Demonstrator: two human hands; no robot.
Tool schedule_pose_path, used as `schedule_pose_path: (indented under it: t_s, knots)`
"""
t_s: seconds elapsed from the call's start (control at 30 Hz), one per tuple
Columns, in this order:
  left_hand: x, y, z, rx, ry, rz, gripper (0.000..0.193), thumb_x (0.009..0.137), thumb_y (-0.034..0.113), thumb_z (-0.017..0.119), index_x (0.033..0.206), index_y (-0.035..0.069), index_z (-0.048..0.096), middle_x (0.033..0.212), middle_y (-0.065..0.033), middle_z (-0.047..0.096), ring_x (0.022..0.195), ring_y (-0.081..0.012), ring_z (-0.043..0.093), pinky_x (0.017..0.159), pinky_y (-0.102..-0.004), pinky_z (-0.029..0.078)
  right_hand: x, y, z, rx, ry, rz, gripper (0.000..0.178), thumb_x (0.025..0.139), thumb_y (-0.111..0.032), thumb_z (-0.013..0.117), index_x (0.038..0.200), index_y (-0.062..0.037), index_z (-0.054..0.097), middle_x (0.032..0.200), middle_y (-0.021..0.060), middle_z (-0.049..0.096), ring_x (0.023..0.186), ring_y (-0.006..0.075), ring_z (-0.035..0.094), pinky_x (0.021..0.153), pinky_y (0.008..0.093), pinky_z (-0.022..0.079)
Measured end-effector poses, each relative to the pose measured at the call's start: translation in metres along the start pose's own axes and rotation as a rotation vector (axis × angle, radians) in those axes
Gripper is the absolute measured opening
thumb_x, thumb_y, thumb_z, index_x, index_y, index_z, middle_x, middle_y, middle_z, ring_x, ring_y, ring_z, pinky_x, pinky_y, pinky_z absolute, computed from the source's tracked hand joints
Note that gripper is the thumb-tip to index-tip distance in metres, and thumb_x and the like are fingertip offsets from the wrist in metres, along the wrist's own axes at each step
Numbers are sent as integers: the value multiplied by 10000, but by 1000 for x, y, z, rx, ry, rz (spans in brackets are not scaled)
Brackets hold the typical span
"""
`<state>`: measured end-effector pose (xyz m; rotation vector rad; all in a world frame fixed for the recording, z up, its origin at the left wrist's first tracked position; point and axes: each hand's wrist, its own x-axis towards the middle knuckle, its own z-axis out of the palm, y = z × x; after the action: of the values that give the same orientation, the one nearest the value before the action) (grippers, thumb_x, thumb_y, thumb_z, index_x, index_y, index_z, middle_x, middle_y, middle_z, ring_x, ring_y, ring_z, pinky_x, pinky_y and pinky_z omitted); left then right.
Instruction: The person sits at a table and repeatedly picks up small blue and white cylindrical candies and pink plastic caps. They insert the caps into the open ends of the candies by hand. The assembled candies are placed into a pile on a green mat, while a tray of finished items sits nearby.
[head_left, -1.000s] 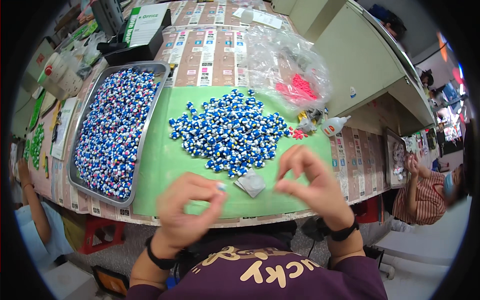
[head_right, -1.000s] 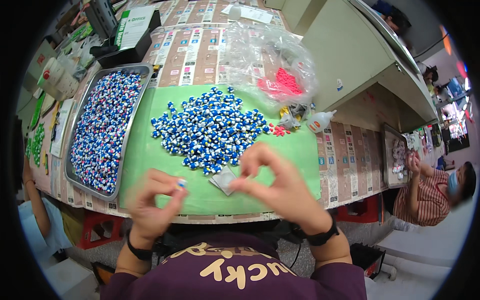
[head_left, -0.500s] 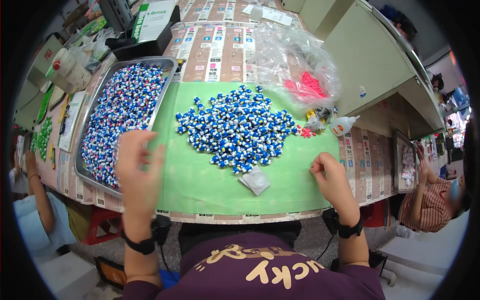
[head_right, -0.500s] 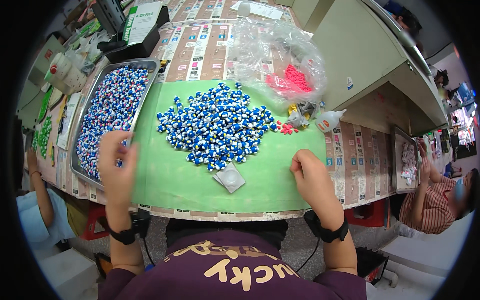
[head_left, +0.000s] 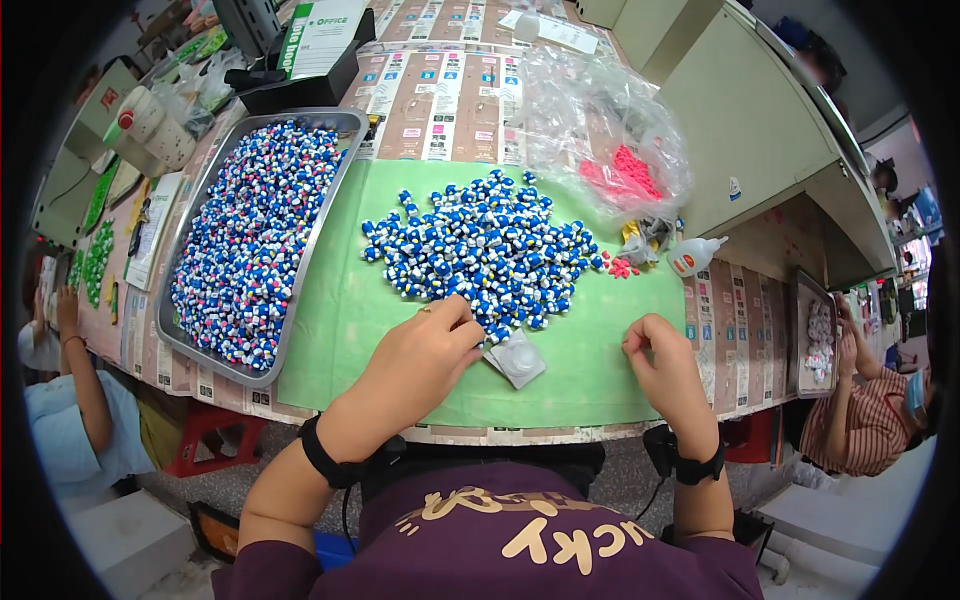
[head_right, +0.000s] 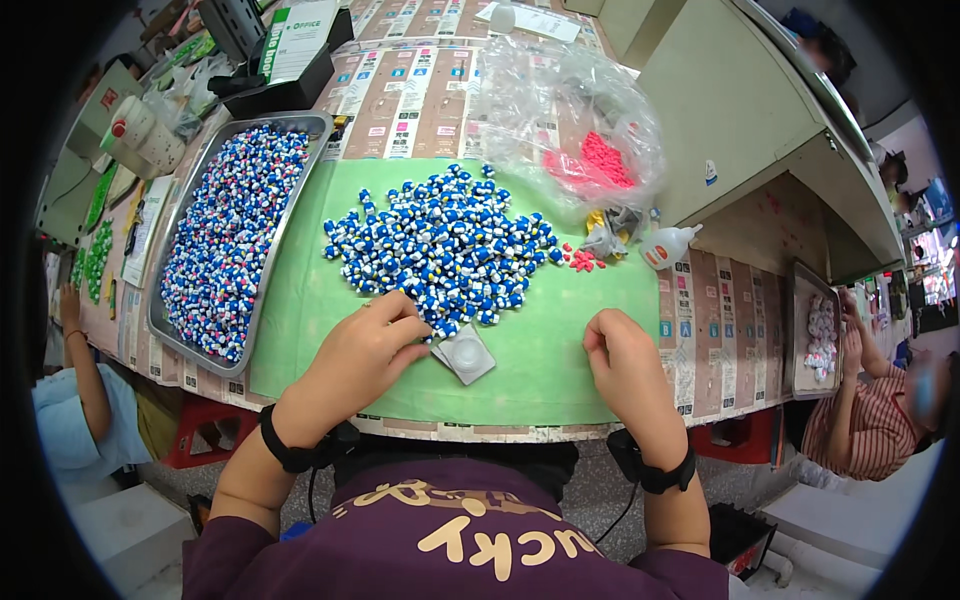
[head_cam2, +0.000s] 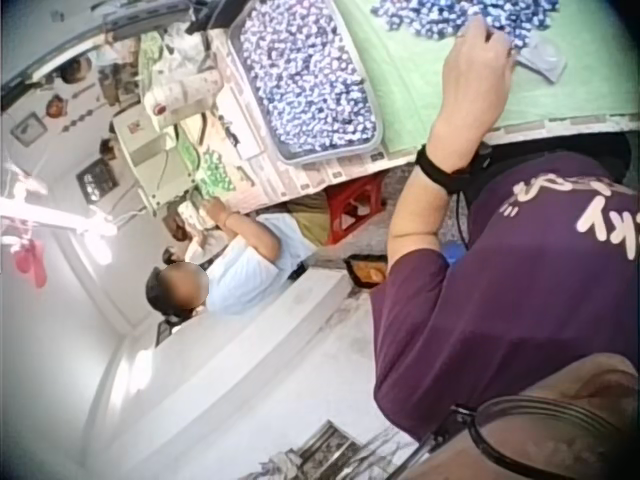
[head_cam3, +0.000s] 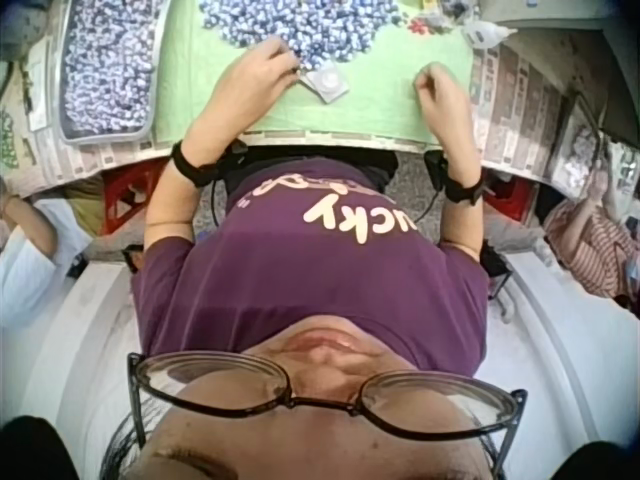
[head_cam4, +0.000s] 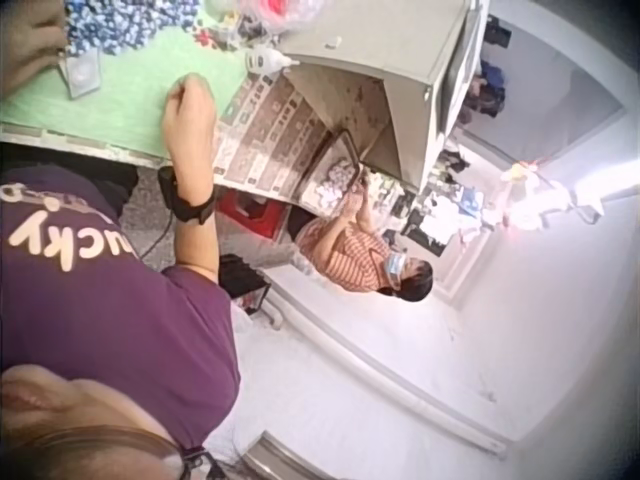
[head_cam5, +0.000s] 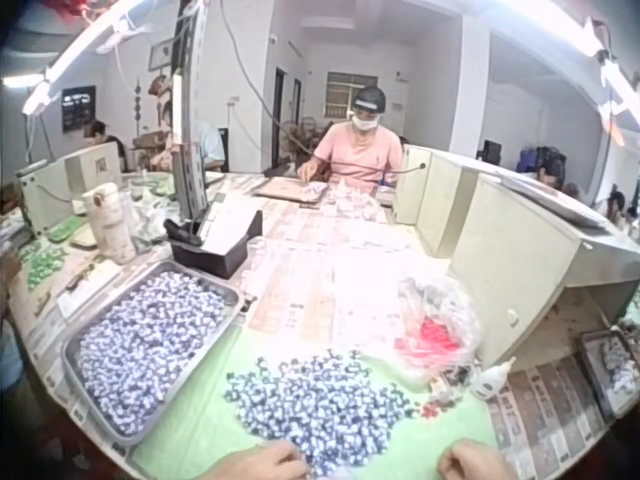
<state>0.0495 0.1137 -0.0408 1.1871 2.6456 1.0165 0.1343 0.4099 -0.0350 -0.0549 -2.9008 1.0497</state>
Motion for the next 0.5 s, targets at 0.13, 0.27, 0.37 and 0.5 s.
schedule_pose_path:
  t_s: [0.13,0.27,0.37,0.5]
  knots:
    - [-1,2,0,30,-28,18,169,776,65,730,897,36,617,921,-92,567,850,-286,593,710,-388,490,1,-4,0,-37,-21,-6,125,794,78,593,841,2,506,795,155,562,742,319,591,660,381,471]
    - [-6,-2,8,62,-6,36,191,766,58,731,905,39,601,892,-100,568,820,-305,589,706,-404,489,2,-9,-1,-71,-39,-8,121,795,76,592,842,2,508,801,158,562,755,324,592,670,385,472]
    - [-9,-3,-1,24,38,21,173,781,-5,697,934,25,624,864,-101,586,794,-273,624,684,-363,521,1,-12,-4,-52,-35,2,125,792,83,594,846,4,513,807,146,571,769,308,600,689,367,481]
    - [-10,3,-23,-470,148,-232,216,825,-68,613,1002,33,685,1002,-85,626,880,-186,658,711,-281,568,5,-40,-7,148,66,-128,163,777,105,618,856,0,522,850,113,612,802,272,616,735,329,493]
